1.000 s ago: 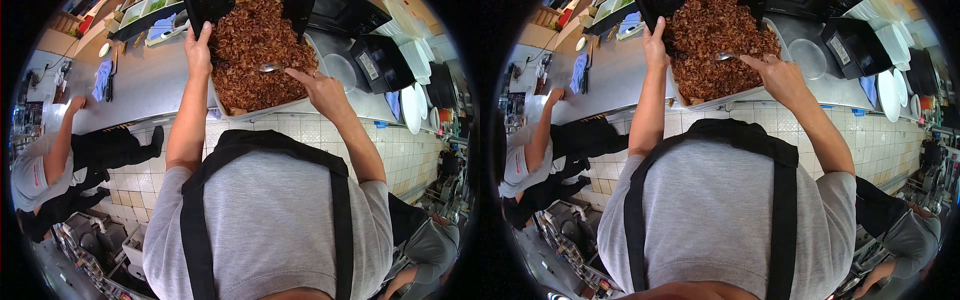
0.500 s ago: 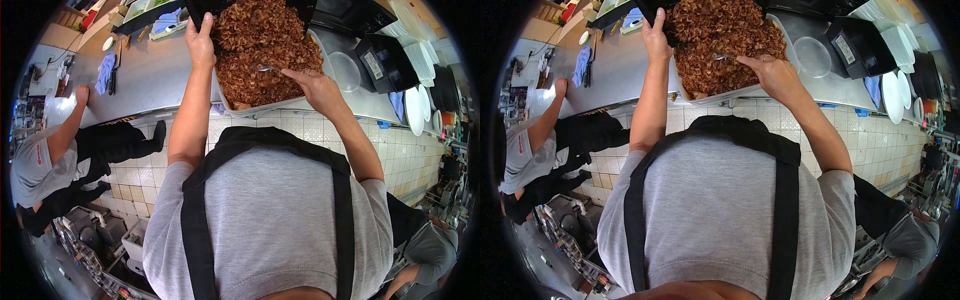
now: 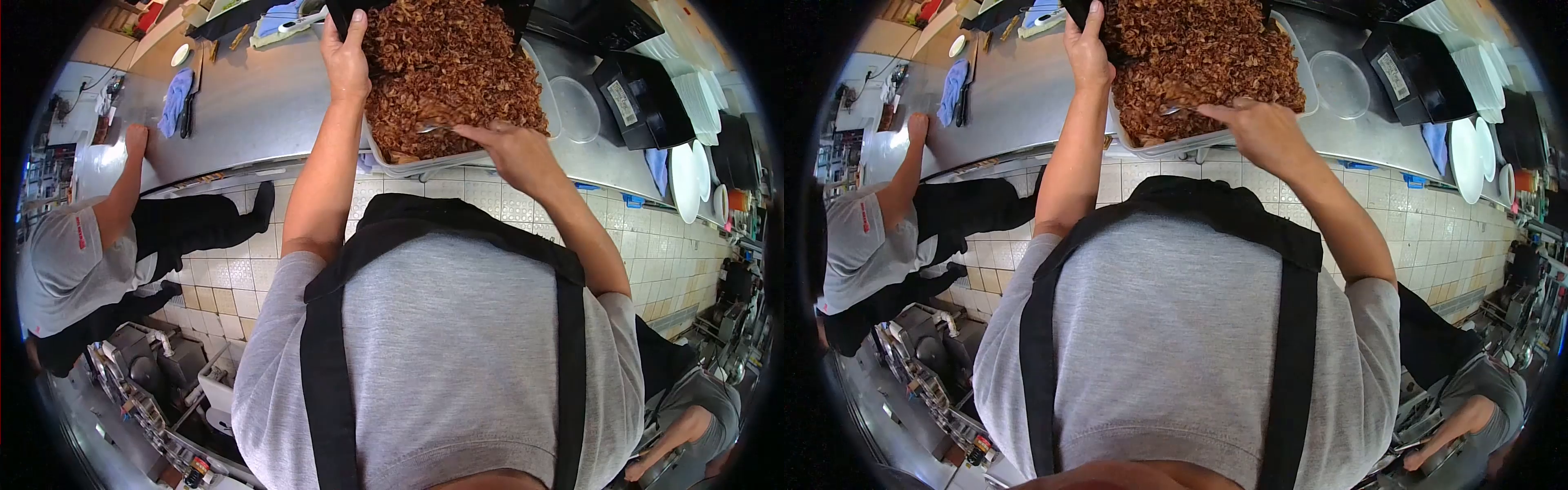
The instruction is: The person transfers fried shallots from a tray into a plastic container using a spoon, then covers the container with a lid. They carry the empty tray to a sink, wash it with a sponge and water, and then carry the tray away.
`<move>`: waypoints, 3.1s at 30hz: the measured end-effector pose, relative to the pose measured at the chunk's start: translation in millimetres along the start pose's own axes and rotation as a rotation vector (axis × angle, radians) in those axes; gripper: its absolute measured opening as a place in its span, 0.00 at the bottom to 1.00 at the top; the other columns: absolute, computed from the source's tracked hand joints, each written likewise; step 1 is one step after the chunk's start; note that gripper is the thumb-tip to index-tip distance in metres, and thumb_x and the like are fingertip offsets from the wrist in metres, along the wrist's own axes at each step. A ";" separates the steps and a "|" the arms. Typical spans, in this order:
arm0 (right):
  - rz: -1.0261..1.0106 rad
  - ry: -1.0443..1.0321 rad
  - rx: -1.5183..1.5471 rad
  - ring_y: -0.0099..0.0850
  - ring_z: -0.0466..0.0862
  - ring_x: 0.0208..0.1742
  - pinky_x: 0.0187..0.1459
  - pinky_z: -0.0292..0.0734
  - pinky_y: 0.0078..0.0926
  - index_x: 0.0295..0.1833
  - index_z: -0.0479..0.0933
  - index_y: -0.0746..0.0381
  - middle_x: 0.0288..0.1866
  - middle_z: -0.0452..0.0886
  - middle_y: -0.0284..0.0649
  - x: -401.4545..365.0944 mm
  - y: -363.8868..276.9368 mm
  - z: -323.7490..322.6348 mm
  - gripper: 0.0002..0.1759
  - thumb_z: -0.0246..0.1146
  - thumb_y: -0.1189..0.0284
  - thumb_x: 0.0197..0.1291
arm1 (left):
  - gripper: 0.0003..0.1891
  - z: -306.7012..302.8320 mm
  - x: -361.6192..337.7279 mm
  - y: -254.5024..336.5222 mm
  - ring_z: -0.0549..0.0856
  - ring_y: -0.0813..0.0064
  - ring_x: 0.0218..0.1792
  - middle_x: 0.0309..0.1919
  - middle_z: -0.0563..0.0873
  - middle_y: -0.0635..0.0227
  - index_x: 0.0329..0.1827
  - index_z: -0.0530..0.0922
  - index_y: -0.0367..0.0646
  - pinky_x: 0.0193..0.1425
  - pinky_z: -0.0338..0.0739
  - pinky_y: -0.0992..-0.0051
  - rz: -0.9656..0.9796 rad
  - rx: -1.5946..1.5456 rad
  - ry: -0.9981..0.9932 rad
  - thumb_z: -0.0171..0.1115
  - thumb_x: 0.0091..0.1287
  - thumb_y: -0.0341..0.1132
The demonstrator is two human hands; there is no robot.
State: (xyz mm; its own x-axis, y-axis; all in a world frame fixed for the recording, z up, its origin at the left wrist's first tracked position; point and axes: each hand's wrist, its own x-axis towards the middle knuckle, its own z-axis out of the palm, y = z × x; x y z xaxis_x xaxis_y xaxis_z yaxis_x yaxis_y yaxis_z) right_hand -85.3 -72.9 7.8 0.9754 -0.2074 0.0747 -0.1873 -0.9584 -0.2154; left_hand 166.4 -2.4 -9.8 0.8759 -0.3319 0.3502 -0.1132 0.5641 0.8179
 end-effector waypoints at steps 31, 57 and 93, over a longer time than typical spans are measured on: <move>0.211 0.170 0.156 0.45 0.83 0.46 0.45 0.78 0.36 0.59 0.77 0.47 0.49 0.82 0.46 9.9 57.9 -32.2 0.19 0.57 0.74 0.64 | 0.14 -6.0 0.9 0.5 0.80 0.76 0.47 0.48 0.82 0.69 0.54 0.76 0.40 0.54 0.72 0.75 -0.053 -0.068 -0.042 0.60 0.68 0.33; 0.187 0.354 0.419 0.47 0.81 0.50 0.51 0.76 0.34 0.60 0.76 0.44 0.53 0.81 0.46 31.3 63.1 -24.5 0.20 0.55 0.74 0.65 | 0.16 3.6 5.6 3.3 0.78 0.76 0.49 0.48 0.82 0.70 0.57 0.74 0.39 0.57 0.70 0.74 0.021 -0.040 -0.084 0.59 0.68 0.33; 0.413 0.099 -0.242 0.46 0.83 0.37 0.37 0.78 0.43 0.57 0.78 0.42 0.35 0.83 0.48 9.7 82.7 -40.3 0.20 0.53 0.72 0.64 | 0.22 21.7 3.5 12.2 0.74 0.74 0.55 0.56 0.77 0.69 0.64 0.69 0.40 0.63 0.64 0.73 0.069 -0.112 -0.013 0.59 0.68 0.32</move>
State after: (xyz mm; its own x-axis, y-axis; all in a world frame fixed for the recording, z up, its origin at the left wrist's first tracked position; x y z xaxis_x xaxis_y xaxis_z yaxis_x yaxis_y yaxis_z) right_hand -96.0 -162.1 30.0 0.8003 -0.5863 0.1255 -0.5895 -0.8077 -0.0144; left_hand 157.9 -13.0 11.3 0.8615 -0.2988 0.4106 -0.1192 0.6670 0.7355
